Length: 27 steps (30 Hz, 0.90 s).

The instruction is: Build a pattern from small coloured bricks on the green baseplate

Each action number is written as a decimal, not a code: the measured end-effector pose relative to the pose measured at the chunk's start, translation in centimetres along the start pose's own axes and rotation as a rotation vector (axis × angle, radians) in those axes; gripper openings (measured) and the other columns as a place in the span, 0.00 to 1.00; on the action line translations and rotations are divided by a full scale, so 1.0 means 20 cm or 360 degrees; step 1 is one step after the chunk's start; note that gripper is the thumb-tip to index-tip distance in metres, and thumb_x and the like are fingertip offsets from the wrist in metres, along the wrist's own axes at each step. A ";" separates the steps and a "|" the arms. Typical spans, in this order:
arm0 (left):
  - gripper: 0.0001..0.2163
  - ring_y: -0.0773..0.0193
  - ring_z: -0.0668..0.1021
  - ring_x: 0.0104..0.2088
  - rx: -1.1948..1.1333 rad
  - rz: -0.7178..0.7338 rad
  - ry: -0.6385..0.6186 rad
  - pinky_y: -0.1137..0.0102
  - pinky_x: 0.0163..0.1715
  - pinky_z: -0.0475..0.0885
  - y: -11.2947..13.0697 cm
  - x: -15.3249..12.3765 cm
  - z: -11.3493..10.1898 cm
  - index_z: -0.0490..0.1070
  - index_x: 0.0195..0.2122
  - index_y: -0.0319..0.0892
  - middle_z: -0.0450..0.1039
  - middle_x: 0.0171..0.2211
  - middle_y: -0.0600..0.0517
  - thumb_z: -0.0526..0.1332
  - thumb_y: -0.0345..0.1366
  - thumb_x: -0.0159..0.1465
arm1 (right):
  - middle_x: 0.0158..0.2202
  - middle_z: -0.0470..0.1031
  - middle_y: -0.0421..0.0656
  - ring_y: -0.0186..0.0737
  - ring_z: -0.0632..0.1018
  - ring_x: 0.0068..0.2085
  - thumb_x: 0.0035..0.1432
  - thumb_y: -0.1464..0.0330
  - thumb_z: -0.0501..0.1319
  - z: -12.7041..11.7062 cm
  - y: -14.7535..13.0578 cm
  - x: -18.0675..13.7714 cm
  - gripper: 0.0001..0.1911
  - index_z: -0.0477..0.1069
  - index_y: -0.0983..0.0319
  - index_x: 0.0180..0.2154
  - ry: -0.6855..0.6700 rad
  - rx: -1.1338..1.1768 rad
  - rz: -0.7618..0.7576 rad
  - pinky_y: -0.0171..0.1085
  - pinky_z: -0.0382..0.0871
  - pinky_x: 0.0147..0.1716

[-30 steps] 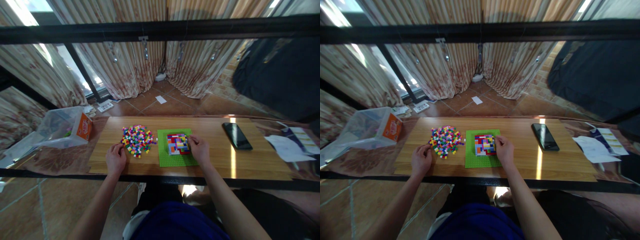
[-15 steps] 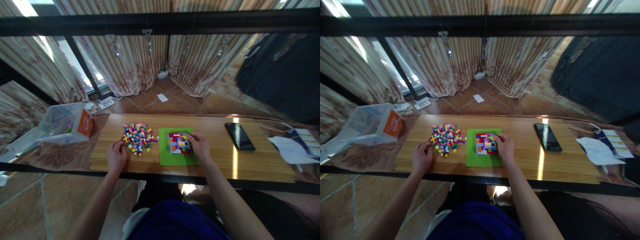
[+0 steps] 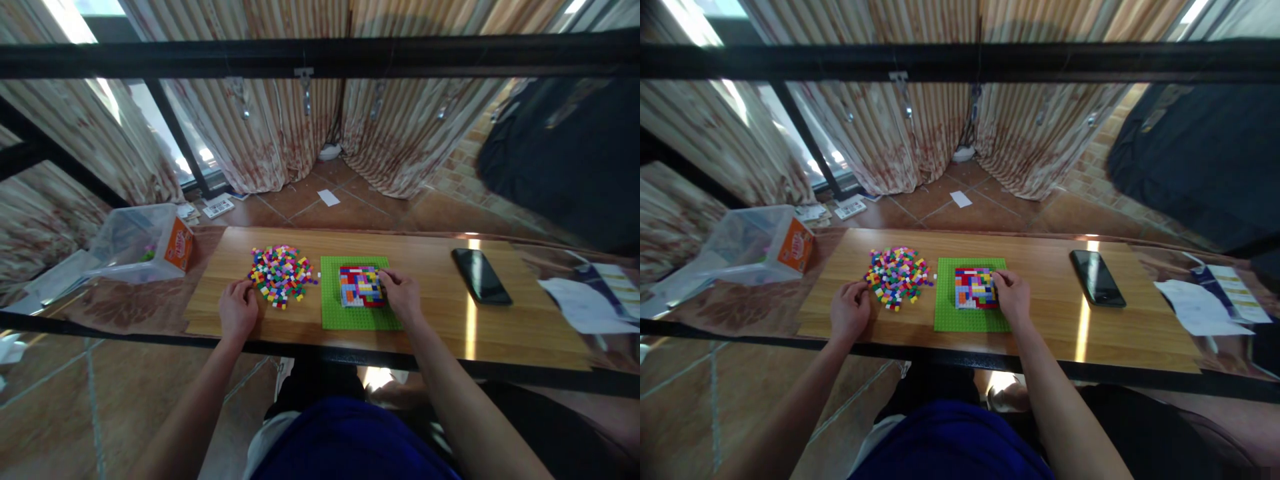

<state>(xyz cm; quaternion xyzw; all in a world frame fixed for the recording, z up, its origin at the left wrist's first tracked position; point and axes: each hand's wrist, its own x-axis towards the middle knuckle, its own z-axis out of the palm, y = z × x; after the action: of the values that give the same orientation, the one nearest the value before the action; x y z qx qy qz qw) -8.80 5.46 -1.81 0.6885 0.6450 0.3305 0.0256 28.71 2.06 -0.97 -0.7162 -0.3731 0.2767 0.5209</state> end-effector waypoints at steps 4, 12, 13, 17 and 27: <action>0.12 0.51 0.77 0.45 0.0007 -0.0012 -0.0011 0.57 0.49 0.72 0.00 0.00 0.00 0.76 0.40 0.40 0.77 0.41 0.42 0.54 0.34 0.63 | 0.28 0.79 0.46 0.39 0.77 0.28 0.53 0.48 0.60 -0.04 -0.05 -0.02 0.25 0.77 0.65 0.33 0.0214 0.0080 -0.0052 0.37 0.72 0.29; 0.11 0.52 0.77 0.46 -0.0004 -0.0008 -0.0003 0.58 0.49 0.72 -0.01 -0.02 0.02 0.76 0.41 0.40 0.76 0.42 0.42 0.54 0.33 0.63 | 0.38 0.81 0.46 0.41 0.79 0.38 0.62 0.61 0.58 0.14 -0.34 -0.27 0.14 0.78 0.61 0.39 -0.0322 -0.0337 -0.0735 0.40 0.72 0.41; 0.11 0.52 0.77 0.46 -0.0006 -0.0011 -0.0001 0.58 0.49 0.72 -0.01 -0.02 0.02 0.76 0.40 0.40 0.76 0.42 0.43 0.54 0.33 0.63 | 0.38 0.80 0.46 0.41 0.79 0.38 0.62 0.64 0.57 0.19 -0.36 -0.29 0.13 0.78 0.61 0.39 -0.0426 -0.0453 -0.0813 0.40 0.72 0.42; 0.11 0.52 0.77 0.46 -0.0012 -0.0029 -0.0022 0.58 0.49 0.72 0.01 -0.02 0.01 0.76 0.41 0.40 0.76 0.42 0.43 0.54 0.33 0.64 | 0.41 0.79 0.50 0.44 0.77 0.44 0.63 0.72 0.54 0.38 -0.39 -0.35 0.13 0.78 0.64 0.41 -0.0713 -0.1056 -0.0932 0.39 0.68 0.48; 0.12 0.51 0.77 0.47 -0.0010 -0.0030 -0.0014 0.57 0.51 0.72 0.00 -0.02 0.00 0.76 0.41 0.40 0.76 0.43 0.42 0.54 0.34 0.64 | 0.48 0.76 0.55 0.47 0.76 0.49 0.65 0.76 0.50 0.59 -0.40 -0.34 0.17 0.75 0.66 0.48 -0.0809 -0.1680 -0.0716 0.39 0.67 0.46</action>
<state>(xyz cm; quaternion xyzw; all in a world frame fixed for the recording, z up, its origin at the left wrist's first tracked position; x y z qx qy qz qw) -8.77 5.06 -2.09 0.6838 0.6503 0.3292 0.0337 13.71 4.29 3.21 -0.6927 -0.7132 0.1003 0.0375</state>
